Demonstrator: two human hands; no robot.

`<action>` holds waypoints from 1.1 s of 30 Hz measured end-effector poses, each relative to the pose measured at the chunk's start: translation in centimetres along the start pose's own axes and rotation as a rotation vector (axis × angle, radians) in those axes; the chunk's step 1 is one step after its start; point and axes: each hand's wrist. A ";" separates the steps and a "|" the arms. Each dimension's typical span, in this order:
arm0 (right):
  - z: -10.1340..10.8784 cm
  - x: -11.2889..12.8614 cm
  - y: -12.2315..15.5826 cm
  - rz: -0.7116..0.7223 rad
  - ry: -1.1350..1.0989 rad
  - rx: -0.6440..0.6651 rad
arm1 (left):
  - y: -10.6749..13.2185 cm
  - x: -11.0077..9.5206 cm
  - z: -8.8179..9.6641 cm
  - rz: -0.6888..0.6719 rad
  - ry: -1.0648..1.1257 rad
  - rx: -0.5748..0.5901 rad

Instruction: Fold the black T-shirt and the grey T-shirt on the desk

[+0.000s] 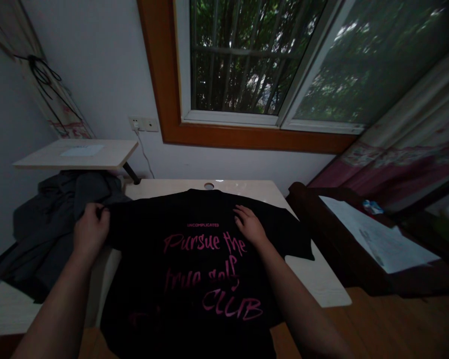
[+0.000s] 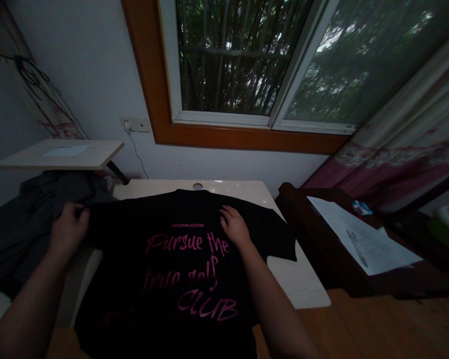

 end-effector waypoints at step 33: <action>0.2 0.2 0.0 -0.001 0.008 0.003 | 4.5 -3.1 1.0 -0.560 -0.408 0.233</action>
Point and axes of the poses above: each hand's wrist, its own y-axis away from the middle knuckle, its own z-axis out of the back of the hand, x = y × z, and after that the axes turned 11 degrees about -x, right-handed
